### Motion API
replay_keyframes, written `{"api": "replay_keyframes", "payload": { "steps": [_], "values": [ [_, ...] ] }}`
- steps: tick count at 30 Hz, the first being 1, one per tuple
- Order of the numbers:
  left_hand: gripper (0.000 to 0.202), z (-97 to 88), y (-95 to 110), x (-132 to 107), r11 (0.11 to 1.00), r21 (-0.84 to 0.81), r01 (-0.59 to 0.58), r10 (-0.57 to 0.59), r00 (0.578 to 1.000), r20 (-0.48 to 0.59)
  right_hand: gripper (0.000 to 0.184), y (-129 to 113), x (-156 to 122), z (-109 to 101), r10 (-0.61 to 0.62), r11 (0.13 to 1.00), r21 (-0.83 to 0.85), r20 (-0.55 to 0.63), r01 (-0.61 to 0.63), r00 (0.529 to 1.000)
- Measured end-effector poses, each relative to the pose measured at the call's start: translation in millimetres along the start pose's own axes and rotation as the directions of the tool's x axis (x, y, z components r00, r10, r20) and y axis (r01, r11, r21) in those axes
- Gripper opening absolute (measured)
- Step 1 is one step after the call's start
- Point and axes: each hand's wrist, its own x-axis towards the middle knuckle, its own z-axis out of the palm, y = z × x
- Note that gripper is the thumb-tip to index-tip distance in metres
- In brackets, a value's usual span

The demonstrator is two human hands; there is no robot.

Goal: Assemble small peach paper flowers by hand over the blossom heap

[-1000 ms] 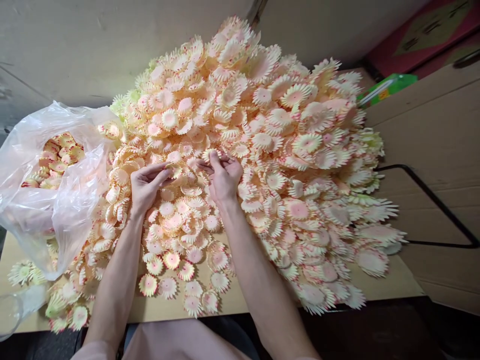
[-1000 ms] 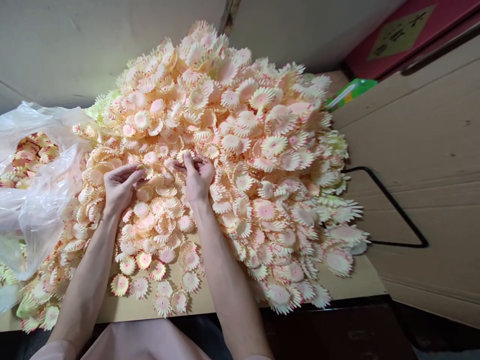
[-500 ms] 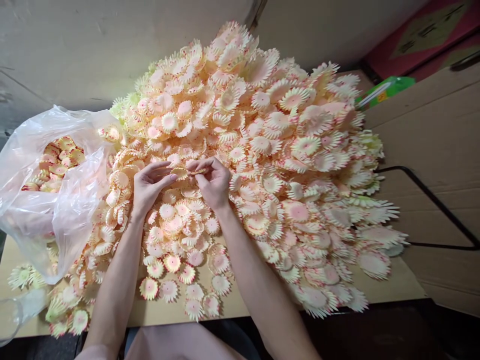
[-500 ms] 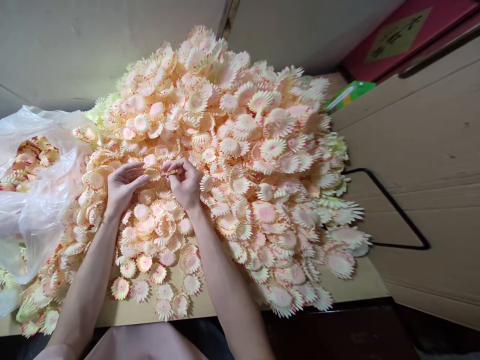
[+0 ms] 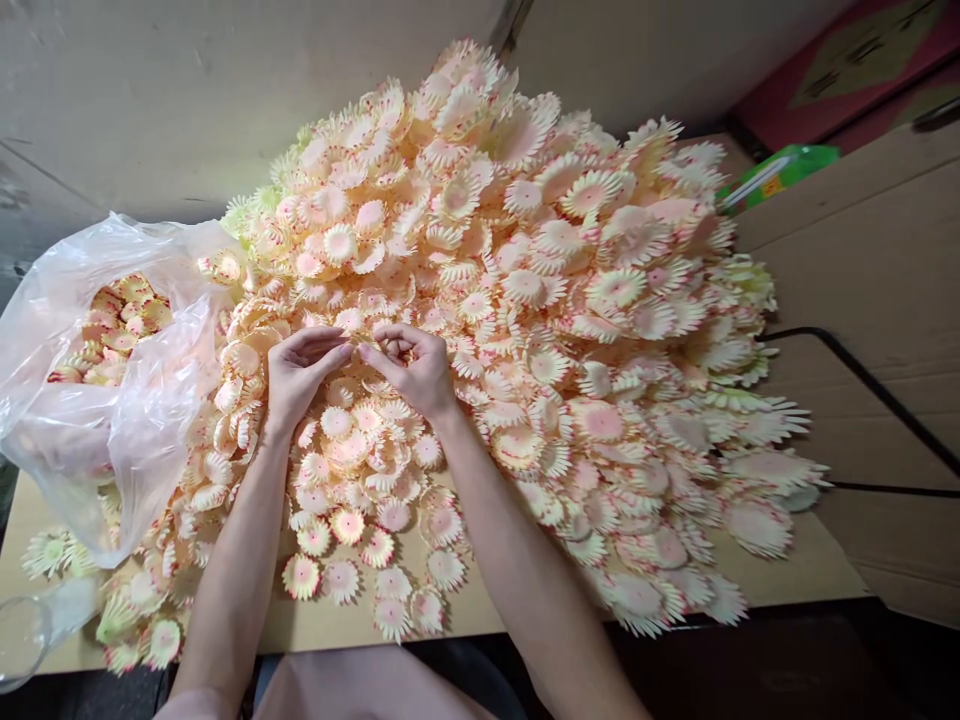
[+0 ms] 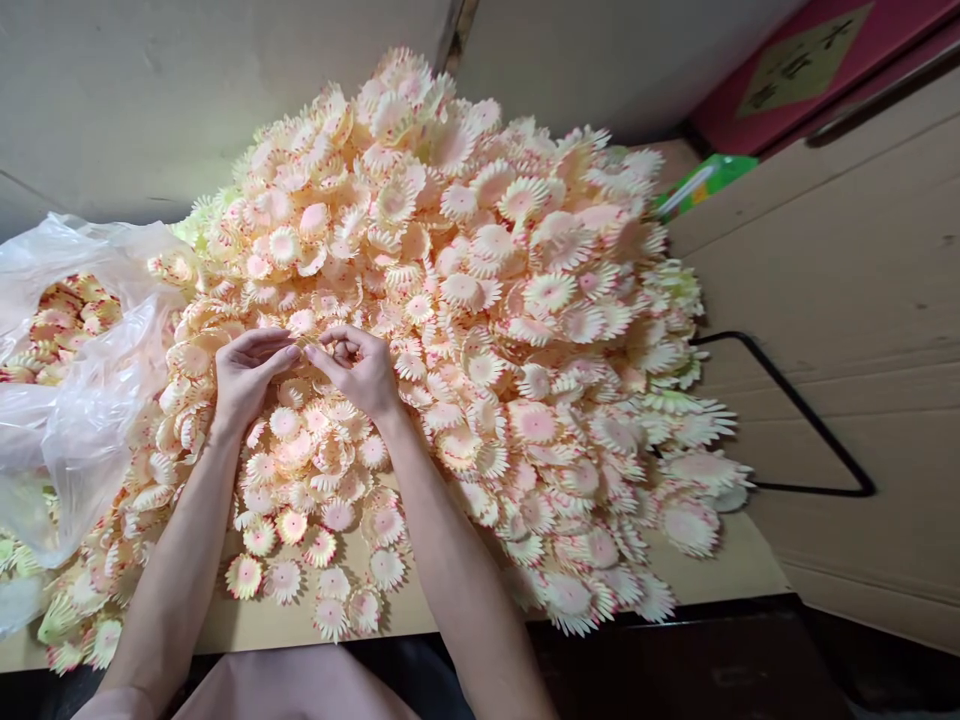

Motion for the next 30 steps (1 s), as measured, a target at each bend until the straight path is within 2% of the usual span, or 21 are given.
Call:
{"api": "replay_keyframes", "payload": {
  "steps": [4, 8, 11, 15, 20, 23, 26, 30],
  "values": [
    [0.027, -1.5, 0.8, -0.6, 0.998, -0.063, 0.017, -0.013, 0.998, 0.057, 0.027, 2.2, 1.2, 0.5, -0.037, 0.999, 0.001, 0.005, 0.037, 0.999],
    [0.030, -3.3, -1.7, 0.8, 1.000, -0.017, -0.006, 0.008, 0.990, 0.138, 0.035, -0.6, 1.1, -1.8, -0.011, 1.000, 0.026, 0.055, 0.010, 0.998],
    [0.030, -2.8, -1.7, 1.6, 0.999, 0.023, -0.023, 0.019, 0.984, 0.176, 0.037, -2.5, 1.0, -1.6, -0.011, 1.000, 0.012, 0.039, 0.011, 0.999],
    [0.028, -1.8, -0.3, 0.9, 0.997, 0.078, -0.023, 0.010, 0.986, 0.169, 0.032, -3.0, 0.9, -1.6, -0.028, 0.997, 0.069, 0.021, 0.027, 0.999],
    [0.038, -0.7, 1.2, 0.2, 1.000, 0.015, -0.011, 0.009, 0.986, 0.167, 0.025, -3.1, 0.4, -3.1, -0.011, 0.982, 0.190, 0.123, -0.013, 0.992],
    [0.032, 0.2, 1.8, 0.0, 0.999, 0.023, -0.022, 0.019, 0.991, 0.135, 0.026, -1.1, 1.2, -2.4, 0.024, 0.976, 0.213, 0.082, -0.041, 0.996],
    [0.036, 0.3, 0.6, 0.0, 0.999, 0.045, -0.014, 0.007, 0.991, 0.131, 0.027, -0.3, 1.9, -1.6, 0.075, 0.963, 0.258, 0.031, -0.081, 0.997],
    [0.036, -0.4, -1.5, -0.3, 0.997, 0.073, 0.008, -0.014, 0.996, 0.086, 0.028, -4.6, 1.5, -2.1, 0.144, 0.919, 0.358, 0.080, -0.164, 0.986]
  ]
}}
